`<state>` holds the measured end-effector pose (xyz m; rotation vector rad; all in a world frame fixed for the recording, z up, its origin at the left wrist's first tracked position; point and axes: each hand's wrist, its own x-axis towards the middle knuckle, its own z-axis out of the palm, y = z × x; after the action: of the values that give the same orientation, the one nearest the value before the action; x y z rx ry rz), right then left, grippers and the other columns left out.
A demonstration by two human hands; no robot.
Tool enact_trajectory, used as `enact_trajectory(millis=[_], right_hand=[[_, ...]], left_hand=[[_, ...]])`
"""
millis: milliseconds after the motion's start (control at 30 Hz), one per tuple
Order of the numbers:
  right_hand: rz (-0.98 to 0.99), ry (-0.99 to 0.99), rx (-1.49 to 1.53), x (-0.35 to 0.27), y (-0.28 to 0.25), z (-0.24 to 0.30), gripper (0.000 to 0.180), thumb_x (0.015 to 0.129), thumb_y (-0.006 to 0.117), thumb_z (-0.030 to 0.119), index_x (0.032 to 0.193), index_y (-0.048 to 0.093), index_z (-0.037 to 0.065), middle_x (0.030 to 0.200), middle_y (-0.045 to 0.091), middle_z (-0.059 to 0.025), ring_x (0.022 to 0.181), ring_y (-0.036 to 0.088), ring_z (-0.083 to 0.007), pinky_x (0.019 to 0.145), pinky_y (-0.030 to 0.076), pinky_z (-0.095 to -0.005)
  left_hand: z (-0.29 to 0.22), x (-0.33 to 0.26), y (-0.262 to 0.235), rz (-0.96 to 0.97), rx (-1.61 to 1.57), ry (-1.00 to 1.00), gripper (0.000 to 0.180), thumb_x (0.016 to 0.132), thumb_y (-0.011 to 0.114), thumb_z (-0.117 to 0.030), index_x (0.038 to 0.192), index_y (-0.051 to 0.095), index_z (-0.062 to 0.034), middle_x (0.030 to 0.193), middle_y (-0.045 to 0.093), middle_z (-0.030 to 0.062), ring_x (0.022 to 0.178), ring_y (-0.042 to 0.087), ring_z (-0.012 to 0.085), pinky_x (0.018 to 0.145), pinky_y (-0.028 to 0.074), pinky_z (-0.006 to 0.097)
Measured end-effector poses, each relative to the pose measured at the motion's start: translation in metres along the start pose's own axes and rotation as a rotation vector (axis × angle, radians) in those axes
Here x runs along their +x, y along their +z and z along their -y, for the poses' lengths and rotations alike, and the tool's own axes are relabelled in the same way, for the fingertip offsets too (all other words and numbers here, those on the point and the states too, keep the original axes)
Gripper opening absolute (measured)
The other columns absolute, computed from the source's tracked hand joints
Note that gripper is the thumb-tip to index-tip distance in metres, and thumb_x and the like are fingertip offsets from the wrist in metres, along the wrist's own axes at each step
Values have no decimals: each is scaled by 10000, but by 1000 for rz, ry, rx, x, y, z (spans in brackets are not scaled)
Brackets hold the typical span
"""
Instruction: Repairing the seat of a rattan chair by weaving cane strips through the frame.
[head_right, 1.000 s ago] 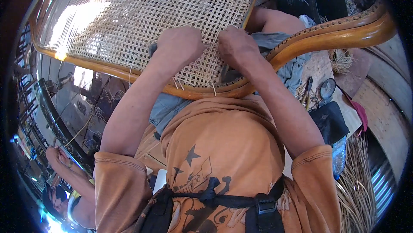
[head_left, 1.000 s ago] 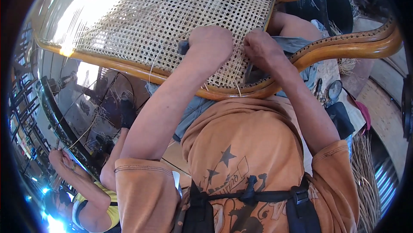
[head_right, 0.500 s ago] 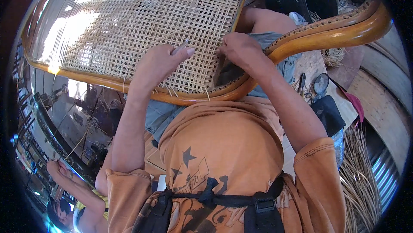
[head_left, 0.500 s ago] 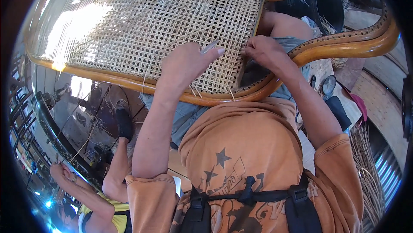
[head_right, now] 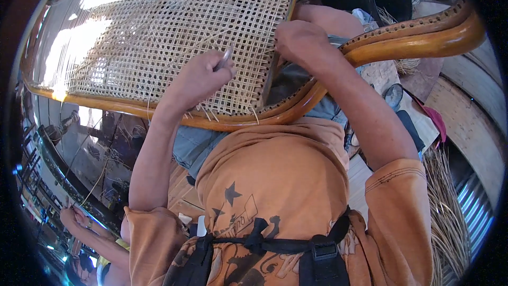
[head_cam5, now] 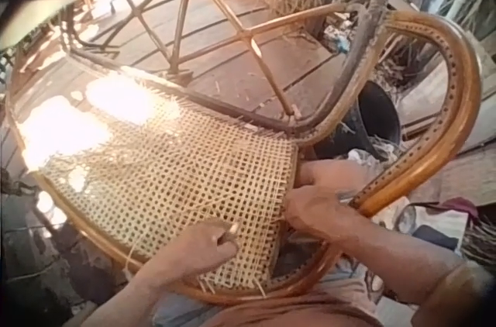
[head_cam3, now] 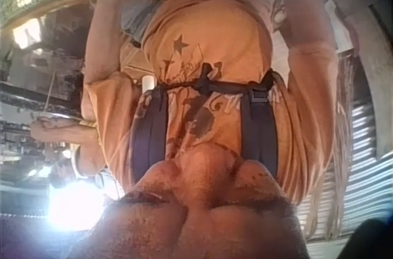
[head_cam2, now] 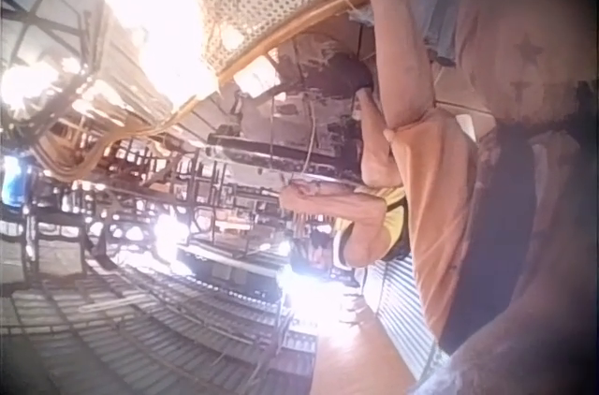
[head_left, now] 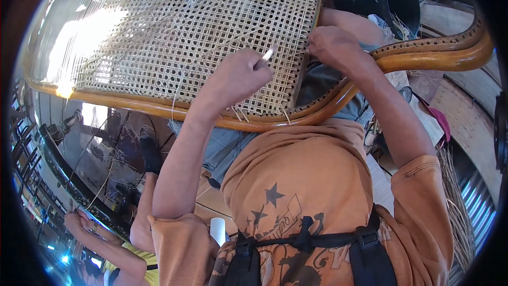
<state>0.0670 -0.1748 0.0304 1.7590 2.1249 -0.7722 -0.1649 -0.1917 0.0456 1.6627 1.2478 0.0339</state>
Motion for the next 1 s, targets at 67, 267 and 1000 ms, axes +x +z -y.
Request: enact_trajectory(millis=[67,267,1000], right_hand=[[55,-18,7,5,-4,-1,179,788,600,205,864,635,47,790,625,-177,770,610,-352,664,477,-432],[197,-11,163,5,-5,-5,211,771,625,227,818,608,22,770,612,-188,767,590,-364,667,455,-430],[-186,-56,259,-1,28,-10,141,819,538,129,846,567,-7,808,600,-214,806,580,-390,680,453,-441]], left_hand=[[-7,12,2,111,-524,-133,202,777,573,-198,701,588,-11,548,509,36,529,498,130,596,426,275],[12,17,-16,401,-335,-187,238,771,526,-165,582,472,-32,522,412,-22,468,373,58,419,317,248],[32,-66,-14,162,-313,-345,212,803,564,-134,673,506,23,608,495,18,513,384,74,462,346,267]])
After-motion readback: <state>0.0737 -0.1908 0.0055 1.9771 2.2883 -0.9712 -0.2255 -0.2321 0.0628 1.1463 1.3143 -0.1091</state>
